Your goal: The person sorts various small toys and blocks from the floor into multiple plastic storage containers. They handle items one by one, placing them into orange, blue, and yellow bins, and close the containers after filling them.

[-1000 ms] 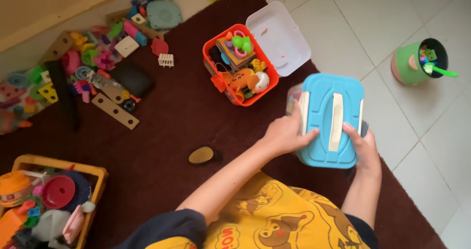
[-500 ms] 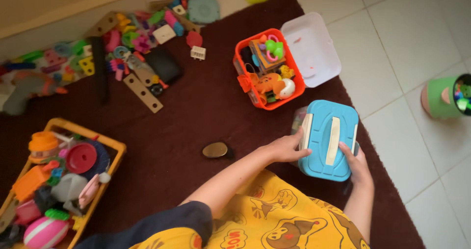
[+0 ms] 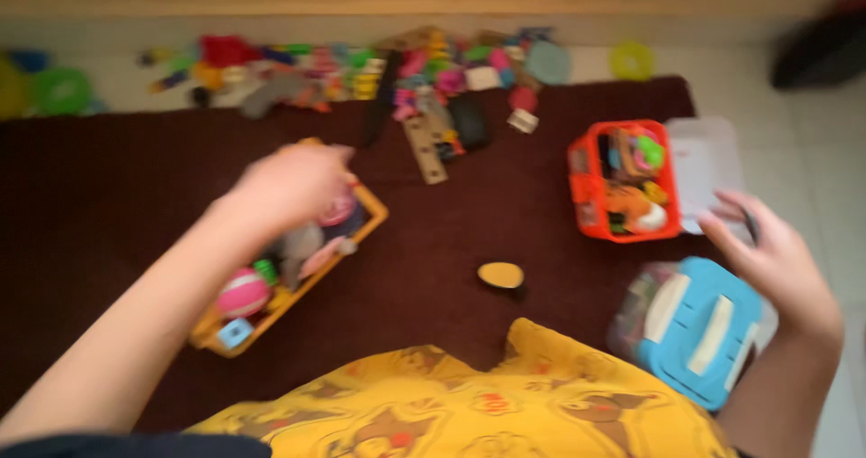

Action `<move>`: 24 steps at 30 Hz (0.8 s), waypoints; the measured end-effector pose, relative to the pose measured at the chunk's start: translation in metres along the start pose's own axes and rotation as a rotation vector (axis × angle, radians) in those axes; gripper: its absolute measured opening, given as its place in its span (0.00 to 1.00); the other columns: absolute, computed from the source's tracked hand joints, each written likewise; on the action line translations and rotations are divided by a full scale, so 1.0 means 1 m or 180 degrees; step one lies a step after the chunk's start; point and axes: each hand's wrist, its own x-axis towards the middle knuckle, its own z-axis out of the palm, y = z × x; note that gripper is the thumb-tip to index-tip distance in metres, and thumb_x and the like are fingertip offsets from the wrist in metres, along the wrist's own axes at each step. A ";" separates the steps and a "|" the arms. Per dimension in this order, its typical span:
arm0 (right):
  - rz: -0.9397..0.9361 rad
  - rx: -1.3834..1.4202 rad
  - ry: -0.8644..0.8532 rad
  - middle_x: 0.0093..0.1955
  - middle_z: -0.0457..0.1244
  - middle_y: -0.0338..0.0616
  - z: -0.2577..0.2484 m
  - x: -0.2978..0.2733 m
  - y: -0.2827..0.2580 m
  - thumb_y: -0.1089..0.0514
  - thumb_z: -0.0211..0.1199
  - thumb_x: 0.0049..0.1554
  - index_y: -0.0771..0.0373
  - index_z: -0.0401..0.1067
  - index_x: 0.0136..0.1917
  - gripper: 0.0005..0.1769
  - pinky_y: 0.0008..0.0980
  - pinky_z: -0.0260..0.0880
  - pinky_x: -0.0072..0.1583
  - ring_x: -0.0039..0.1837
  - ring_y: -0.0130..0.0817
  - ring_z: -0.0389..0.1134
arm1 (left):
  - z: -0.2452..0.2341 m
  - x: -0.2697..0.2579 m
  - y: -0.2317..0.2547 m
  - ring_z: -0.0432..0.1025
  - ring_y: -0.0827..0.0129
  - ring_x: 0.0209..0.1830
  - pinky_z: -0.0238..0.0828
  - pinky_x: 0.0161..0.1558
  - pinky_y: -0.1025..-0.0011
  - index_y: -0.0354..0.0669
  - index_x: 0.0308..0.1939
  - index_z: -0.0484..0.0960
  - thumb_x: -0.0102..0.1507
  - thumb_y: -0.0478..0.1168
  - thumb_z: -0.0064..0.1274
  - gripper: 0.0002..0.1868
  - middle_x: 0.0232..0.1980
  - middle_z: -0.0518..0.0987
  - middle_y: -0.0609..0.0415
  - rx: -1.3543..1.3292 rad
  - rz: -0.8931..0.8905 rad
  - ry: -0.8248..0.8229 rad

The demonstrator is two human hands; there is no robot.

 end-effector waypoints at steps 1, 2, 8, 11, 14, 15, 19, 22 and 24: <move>-0.0373 -0.0063 -0.0262 0.62 0.68 0.49 0.010 0.021 -0.041 0.45 0.64 0.60 0.65 0.68 0.71 0.32 0.32 0.68 0.58 0.61 0.32 0.69 | 0.003 -0.029 -0.040 0.76 0.45 0.54 0.74 0.54 0.52 0.42 0.50 0.85 0.63 0.46 0.48 0.17 0.51 0.83 0.40 -0.0168 -0.0711 -0.0120; -0.0751 -0.0201 -0.0496 0.60 0.69 0.48 0.025 0.041 -0.081 0.44 0.64 0.60 0.65 0.70 0.69 0.31 0.32 0.69 0.58 0.59 0.33 0.70 | 0.009 -0.062 -0.081 0.76 0.42 0.55 0.73 0.55 0.52 0.36 0.56 0.80 0.64 0.45 0.48 0.21 0.53 0.81 0.34 -0.0176 -0.0567 0.0617; -0.1533 -0.1575 -0.1639 0.54 0.71 0.54 0.143 0.105 -0.226 0.36 0.62 0.58 0.60 0.71 0.66 0.33 0.43 0.71 0.57 0.57 0.49 0.72 | 0.139 -0.178 -0.198 0.73 0.38 0.58 0.72 0.54 0.51 0.29 0.78 0.49 0.67 0.51 0.50 0.44 0.63 0.73 0.25 -0.1767 -0.2832 0.0704; -0.1600 -0.2075 -0.1862 0.51 0.71 0.59 0.223 0.137 -0.233 0.37 0.60 0.59 0.58 0.74 0.62 0.27 0.48 0.72 0.56 0.55 0.58 0.72 | 0.199 -0.184 -0.189 0.76 0.60 0.57 0.78 0.45 0.59 0.38 0.80 0.48 0.67 0.52 0.46 0.43 0.64 0.77 0.41 -0.4008 -0.2763 0.1180; -0.1541 -0.1242 -0.1975 0.46 0.71 0.53 0.309 0.147 -0.215 0.43 0.61 0.57 0.58 0.76 0.56 0.21 0.45 0.72 0.50 0.49 0.49 0.72 | 0.218 -0.182 -0.178 0.78 0.58 0.56 0.82 0.44 0.57 0.36 0.76 0.55 0.65 0.50 0.47 0.39 0.63 0.76 0.42 -0.4672 -0.2498 0.1713; -0.1499 -0.0891 -0.2090 0.42 0.72 0.48 0.332 0.143 -0.205 0.45 0.61 0.57 0.60 0.77 0.52 0.19 0.42 0.73 0.48 0.46 0.42 0.73 | 0.220 -0.182 -0.173 0.77 0.59 0.56 0.81 0.45 0.57 0.37 0.75 0.56 0.65 0.51 0.49 0.38 0.63 0.76 0.43 -0.4677 -0.2522 0.1663; -0.0113 -0.0240 -0.2391 0.29 0.57 0.39 0.384 0.126 -0.174 0.41 0.55 0.63 0.59 0.72 0.51 0.19 0.36 0.57 0.32 0.29 0.31 0.55 | 0.224 -0.196 -0.167 0.76 0.63 0.57 0.80 0.47 0.58 0.41 0.72 0.65 0.66 0.56 0.50 0.35 0.61 0.78 0.46 -0.4809 -0.2393 0.1478; 0.0447 0.0214 -0.2621 0.24 0.51 0.38 0.393 0.120 -0.172 0.43 0.53 0.64 0.57 0.68 0.52 0.16 0.34 0.48 0.28 0.23 0.29 0.48 | 0.229 -0.202 -0.165 0.78 0.62 0.55 0.80 0.46 0.59 0.46 0.72 0.66 0.66 0.57 0.48 0.34 0.60 0.78 0.49 -0.5297 -0.2227 0.1465; 0.0569 0.0489 -0.2808 0.23 0.49 0.37 0.390 0.118 -0.178 0.44 0.52 0.65 0.59 0.66 0.51 0.16 0.33 0.45 0.27 0.23 0.27 0.46 | 0.233 -0.202 -0.161 0.78 0.61 0.53 0.80 0.45 0.59 0.49 0.71 0.66 0.65 0.55 0.48 0.32 0.60 0.78 0.51 -0.5511 -0.2172 0.1444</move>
